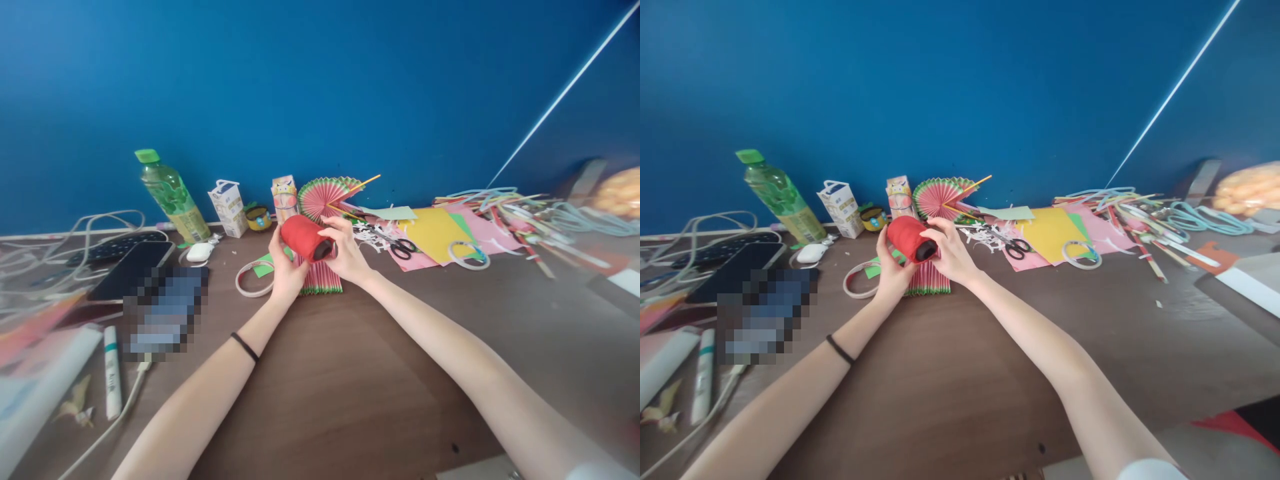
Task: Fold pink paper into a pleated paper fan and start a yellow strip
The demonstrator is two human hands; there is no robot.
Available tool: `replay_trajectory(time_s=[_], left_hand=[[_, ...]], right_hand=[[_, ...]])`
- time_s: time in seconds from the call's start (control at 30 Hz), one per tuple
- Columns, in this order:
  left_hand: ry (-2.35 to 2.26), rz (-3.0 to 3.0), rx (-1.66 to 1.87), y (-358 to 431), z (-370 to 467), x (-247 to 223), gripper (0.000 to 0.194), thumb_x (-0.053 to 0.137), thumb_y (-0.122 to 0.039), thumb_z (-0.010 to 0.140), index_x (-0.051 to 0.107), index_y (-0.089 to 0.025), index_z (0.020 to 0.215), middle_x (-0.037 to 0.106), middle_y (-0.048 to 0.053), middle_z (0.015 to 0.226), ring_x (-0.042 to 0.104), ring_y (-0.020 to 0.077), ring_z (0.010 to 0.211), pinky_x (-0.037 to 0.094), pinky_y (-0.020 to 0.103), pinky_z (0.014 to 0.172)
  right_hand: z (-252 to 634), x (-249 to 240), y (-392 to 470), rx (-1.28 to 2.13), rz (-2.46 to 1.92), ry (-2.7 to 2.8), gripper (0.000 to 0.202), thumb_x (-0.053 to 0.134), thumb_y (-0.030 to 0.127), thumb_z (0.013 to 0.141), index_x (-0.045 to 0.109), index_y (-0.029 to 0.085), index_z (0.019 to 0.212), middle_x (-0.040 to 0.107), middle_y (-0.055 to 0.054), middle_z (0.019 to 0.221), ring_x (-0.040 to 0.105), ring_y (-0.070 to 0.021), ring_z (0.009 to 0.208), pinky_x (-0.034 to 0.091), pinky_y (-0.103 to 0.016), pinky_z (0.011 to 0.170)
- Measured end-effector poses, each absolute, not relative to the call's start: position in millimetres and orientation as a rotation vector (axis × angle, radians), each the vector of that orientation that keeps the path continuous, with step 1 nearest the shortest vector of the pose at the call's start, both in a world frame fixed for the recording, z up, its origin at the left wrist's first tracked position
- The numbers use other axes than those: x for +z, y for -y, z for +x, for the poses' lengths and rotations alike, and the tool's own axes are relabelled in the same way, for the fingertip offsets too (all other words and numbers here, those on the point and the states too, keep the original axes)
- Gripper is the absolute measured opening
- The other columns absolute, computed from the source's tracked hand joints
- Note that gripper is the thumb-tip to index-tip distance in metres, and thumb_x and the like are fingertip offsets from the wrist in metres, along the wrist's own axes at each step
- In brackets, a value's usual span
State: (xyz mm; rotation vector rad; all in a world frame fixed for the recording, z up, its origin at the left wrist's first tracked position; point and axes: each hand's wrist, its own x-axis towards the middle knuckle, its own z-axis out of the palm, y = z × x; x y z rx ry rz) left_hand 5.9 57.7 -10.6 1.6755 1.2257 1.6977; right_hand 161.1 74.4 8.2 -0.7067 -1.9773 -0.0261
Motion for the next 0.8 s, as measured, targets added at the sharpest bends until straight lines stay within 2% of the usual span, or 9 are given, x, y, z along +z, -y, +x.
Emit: replay_trajectory(time_s=[0.1,0.17,0.3,0.4,0.53,0.63,0.8], left_hand=[[-1.228,1.805,1.761,-54.7,5.7,-6.9,0.081,0.070,-0.020,0.063,0.029,-0.022,0.133,0.025,0.014,0.144,0.022,0.0276,0.136,0.020,0.043,0.112],[-1.224,1.820,1.773,-54.4,5.5,-5.6,0.079,0.071,-0.021,0.062,0.032,-0.022,0.131,0.028,0.013,0.142,0.025,0.0270,0.135,0.018,0.042,0.112],[-1.114,1.548,1.707,-59.5,4.5,-7.3,0.067,0.069,-0.029,0.065,0.039,-0.022,0.124,0.044,0.011,0.133,0.042,0.0251,0.125,0.029,0.041,0.107],[-0.977,1.304,1.641,-65.5,3.6,-9.7,0.052,0.064,-0.038,0.070,0.046,-0.022,0.116,0.056,0.009,0.122,0.050,0.0226,0.117,0.037,0.037,0.102],[-0.822,1.149,1.641,-69.5,3.3,-10.2,0.045,0.050,-0.048,0.078,0.050,-0.023,0.116,0.056,0.006,0.125,0.050,0.0204,0.120,0.039,0.034,0.101],[-0.785,1.064,1.588,-68.7,4.0,-8.6,0.048,0.043,-0.052,0.081,0.053,-0.020,0.115,0.059,0.007,0.122,0.052,0.0214,0.118,0.041,0.035,0.100],[-0.789,0.988,1.557,-66.1,4.5,-7.1,0.046,0.044,-0.050,0.081,0.056,-0.019,0.112,0.064,0.006,0.115,0.055,0.0230,0.114,0.043,0.037,0.099]], right_hand=[[160.2,9.8,-71.4,0.011,-0.667,1.993,0.045,0.053,0.011,0.077,0.040,0.029,0.116,0.043,-0.009,0.120,0.041,-0.0246,0.123,0.039,-0.049,0.099],[160.0,13.8,-69.4,0.142,-0.662,1.987,0.048,0.056,0.014,0.077,0.039,0.029,0.120,0.047,-0.008,0.119,0.046,-0.0237,0.118,0.042,-0.045,0.097],[160.4,26.0,-66.6,0.603,-0.724,1.862,0.056,0.062,0.023,0.074,0.037,0.027,0.124,0.054,-0.007,0.116,0.061,-0.0178,0.090,0.051,-0.035,0.080],[161.4,33.4,-67.3,0.827,-0.760,1.740,0.041,0.060,0.024,0.075,0.047,0.024,0.113,0.059,-0.004,0.105,0.062,-0.0132,0.076,0.051,-0.030,0.072],[163.2,35.7,-71.3,0.982,-0.906,1.553,0.020,0.053,0.022,0.076,0.054,0.020,0.095,0.061,0.000,0.086,0.058,-0.0091,0.061,0.048,-0.024,0.058],[163.5,35.4,-71.9,1.055,-0.945,1.558,0.015,0.050,0.030,0.080,0.056,0.019,0.087,0.061,0.001,0.078,0.056,-0.0086,0.057,0.043,-0.021,0.052],[157.0,37.0,-66.8,0.996,-0.889,1.681,0.021,0.055,0.041,0.080,0.052,0.020,0.082,0.059,0.002,0.078,0.057,-0.0102,0.065,0.046,-0.024,0.062]])
